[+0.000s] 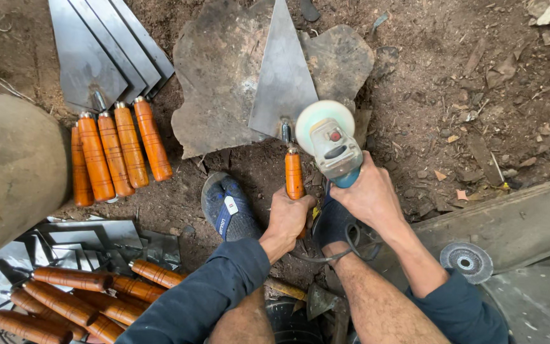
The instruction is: The person uses an angle grinder to grind the edges of metal trowels. They hold each trowel by its wooden handle and apply the grinder to the blade, producing sparks. The person repeatedly picks up trowels from a pile, grinds them, and places them back down.
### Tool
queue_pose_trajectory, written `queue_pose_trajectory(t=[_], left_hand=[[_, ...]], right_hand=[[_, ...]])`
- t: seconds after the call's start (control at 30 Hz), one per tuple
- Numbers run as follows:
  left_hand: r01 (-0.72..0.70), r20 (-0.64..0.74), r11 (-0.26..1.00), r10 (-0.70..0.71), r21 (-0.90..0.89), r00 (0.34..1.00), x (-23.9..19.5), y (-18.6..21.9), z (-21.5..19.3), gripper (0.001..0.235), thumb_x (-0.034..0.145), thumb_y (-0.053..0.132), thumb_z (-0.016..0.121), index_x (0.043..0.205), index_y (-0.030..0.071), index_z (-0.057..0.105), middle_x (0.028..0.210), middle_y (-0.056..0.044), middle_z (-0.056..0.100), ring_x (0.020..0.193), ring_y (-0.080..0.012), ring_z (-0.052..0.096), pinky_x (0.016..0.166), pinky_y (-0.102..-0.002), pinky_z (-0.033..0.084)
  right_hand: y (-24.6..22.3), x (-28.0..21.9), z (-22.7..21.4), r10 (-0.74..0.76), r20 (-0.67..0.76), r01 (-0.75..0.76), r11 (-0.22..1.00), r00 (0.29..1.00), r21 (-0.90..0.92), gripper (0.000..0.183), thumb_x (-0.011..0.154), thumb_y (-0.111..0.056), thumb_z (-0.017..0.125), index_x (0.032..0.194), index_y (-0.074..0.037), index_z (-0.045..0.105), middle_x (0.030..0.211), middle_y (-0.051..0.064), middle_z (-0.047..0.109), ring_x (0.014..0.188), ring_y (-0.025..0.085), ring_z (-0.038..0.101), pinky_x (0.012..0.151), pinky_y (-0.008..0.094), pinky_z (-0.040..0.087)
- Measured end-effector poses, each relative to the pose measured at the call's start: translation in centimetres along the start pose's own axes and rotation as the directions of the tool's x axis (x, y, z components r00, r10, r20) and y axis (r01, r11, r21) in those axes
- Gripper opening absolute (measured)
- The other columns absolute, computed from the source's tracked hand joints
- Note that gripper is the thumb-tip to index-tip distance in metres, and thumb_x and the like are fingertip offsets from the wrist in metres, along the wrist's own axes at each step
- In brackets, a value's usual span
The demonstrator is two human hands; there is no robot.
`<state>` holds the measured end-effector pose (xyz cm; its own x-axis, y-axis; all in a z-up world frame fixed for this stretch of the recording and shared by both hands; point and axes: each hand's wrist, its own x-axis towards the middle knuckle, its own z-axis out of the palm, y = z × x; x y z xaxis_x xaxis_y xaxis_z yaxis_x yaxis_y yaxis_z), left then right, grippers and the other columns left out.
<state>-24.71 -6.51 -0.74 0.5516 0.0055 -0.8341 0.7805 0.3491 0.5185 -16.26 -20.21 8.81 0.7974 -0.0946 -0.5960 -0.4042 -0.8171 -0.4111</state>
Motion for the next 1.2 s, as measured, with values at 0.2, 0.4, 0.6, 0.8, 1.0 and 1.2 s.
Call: queue_pose_trajectory(t=[0.2, 0.4, 0.6, 0.8, 1.0, 1.2], left_hand=[[-0.013, -0.013, 1.0, 0.013, 0.025, 1.0, -0.2, 0.2, -0.1, 0.018, 0.079, 0.0, 0.069, 0.089, 0.003, 0.056, 0.063, -0.004, 0.057, 0.041, -0.0134, 0.051, 0.037, -0.03, 0.042], [-0.017, -0.001, 1.0, 0.017, 0.009, 1.0, -0.1, -0.1, 0.0, 0.018, 0.079, -0.001, 0.069, 0.091, 0.003, 0.056, 0.064, -0.003, 0.057, 0.041, -0.0127, 0.052, 0.037, -0.03, 0.042], [0.018, -0.013, 1.0, -0.017, 0.025, 1.0, -0.3, 0.3, -0.1, 0.019, 0.081, -0.001, 0.069, 0.093, 0.003, 0.055, 0.062, -0.004, 0.056, 0.04, -0.013, 0.05, 0.035, -0.03, 0.04], [0.017, -0.016, 1.0, -0.017, 0.015, 1.0, -0.3, 0.7, 0.0, 0.019, 0.081, -0.002, 0.069, 0.092, 0.002, 0.055, 0.063, -0.003, 0.056, 0.04, -0.0129, 0.05, 0.035, -0.03, 0.041], [-0.007, -0.003, 1.0, 0.007, 0.008, 1.0, -0.2, 0.7, -0.3, 0.017, 0.08, -0.004, 0.069, 0.091, 0.0, 0.056, 0.064, -0.004, 0.057, 0.042, -0.0132, 0.052, 0.036, -0.03, 0.042], [0.007, 0.036, 0.998, -0.01, 0.06, 0.999, -0.2, 1.0, -1.4, 0.012, 0.082, -0.002, 0.067, 0.087, -0.001, 0.057, 0.061, -0.004, 0.055, 0.041, -0.0128, 0.049, 0.036, -0.031, 0.04]], right_hand=[[-0.3, 0.1, 1.1, -0.002, 0.021, 0.002, 1.0, 1.0, -0.03, 0.061, 0.067, -0.02, 0.082, 0.117, 0.004, 0.057, 0.094, 0.032, 0.072, 0.099, 0.047, 0.07, 0.085, 0.051, 0.058], [-0.3, 0.0, 1.1, -0.005, 0.024, 0.006, 0.999, 1.0, -0.042, 0.065, 0.066, -0.019, 0.083, 0.12, 0.005, 0.055, 0.094, 0.032, 0.072, 0.098, 0.047, 0.07, 0.085, 0.05, 0.058], [-1.1, 1.3, 0.9, -0.001, 0.019, 0.002, 0.999, 1.0, -0.034, 0.075, 0.066, -0.019, 0.084, 0.127, 0.009, 0.05, 0.092, 0.034, 0.071, 0.094, 0.047, 0.073, 0.083, 0.049, 0.061], [-0.8, 0.0, 0.7, 0.001, 0.064, 0.004, 0.997, 0.998, -0.076, 0.074, 0.065, -0.017, 0.083, 0.126, 0.008, 0.051, 0.093, 0.034, 0.071, 0.094, 0.047, 0.072, 0.084, 0.049, 0.06], [-0.9, 0.3, 0.7, -0.017, 0.044, 0.021, 0.997, 0.999, -0.074, 0.069, 0.065, -0.018, 0.082, 0.123, 0.008, 0.054, 0.093, 0.033, 0.072, 0.094, 0.047, 0.072, 0.086, 0.049, 0.06], [-1.9, 1.6, 0.2, -0.044, 0.012, 0.045, 0.99, 0.999, -0.136, 0.077, 0.065, -0.019, 0.083, 0.128, 0.011, 0.051, 0.092, 0.035, 0.071, 0.094, 0.048, 0.072, 0.087, 0.05, 0.058]])
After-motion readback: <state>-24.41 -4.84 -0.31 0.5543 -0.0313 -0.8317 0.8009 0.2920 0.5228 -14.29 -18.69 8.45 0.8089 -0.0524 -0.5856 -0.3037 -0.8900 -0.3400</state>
